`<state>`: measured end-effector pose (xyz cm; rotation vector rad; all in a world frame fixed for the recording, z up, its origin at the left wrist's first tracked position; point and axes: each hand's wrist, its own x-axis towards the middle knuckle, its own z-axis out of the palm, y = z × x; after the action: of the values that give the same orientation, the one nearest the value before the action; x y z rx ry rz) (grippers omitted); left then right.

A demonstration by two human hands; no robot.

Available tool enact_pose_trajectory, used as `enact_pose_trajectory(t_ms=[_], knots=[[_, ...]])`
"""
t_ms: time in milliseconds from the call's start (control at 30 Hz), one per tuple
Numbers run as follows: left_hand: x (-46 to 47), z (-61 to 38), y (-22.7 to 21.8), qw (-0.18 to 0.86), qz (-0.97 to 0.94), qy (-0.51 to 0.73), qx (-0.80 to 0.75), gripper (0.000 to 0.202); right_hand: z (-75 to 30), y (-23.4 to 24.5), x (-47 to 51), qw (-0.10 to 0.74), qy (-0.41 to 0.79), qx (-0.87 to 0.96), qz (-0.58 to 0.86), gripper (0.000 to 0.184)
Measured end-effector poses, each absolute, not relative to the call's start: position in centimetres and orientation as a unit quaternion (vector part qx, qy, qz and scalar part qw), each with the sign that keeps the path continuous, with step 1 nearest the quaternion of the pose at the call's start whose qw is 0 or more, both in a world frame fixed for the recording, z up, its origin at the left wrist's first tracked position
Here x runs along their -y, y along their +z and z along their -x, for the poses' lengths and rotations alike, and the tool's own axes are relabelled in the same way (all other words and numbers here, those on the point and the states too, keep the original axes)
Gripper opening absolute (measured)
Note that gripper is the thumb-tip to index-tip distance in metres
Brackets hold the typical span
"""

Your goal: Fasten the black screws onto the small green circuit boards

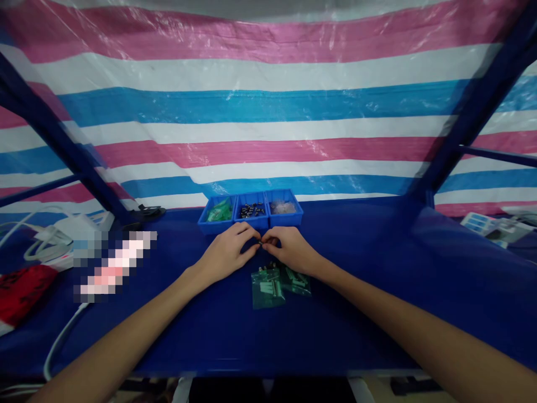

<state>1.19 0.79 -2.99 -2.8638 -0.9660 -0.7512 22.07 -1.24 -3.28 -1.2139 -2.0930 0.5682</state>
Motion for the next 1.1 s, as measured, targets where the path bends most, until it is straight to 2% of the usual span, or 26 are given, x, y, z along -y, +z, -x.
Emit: enact_pose_trajectory(t_ms=[567, 1100], knots=[[-0.82, -1.23, -2.93, 0.016, 0.912, -0.255, 0.321, 0.010, -22.03, -3.31, 1.37, 0.347, 0.202, 0.790, 0.464, 0.005], [-0.73, -1.27, -2.82, 0.014, 0.918, -0.241, 0.316, 0.011, -21.90, -3.15, 1.54, 0.357, 0.205, 0.783, 0.466, 0.009]])
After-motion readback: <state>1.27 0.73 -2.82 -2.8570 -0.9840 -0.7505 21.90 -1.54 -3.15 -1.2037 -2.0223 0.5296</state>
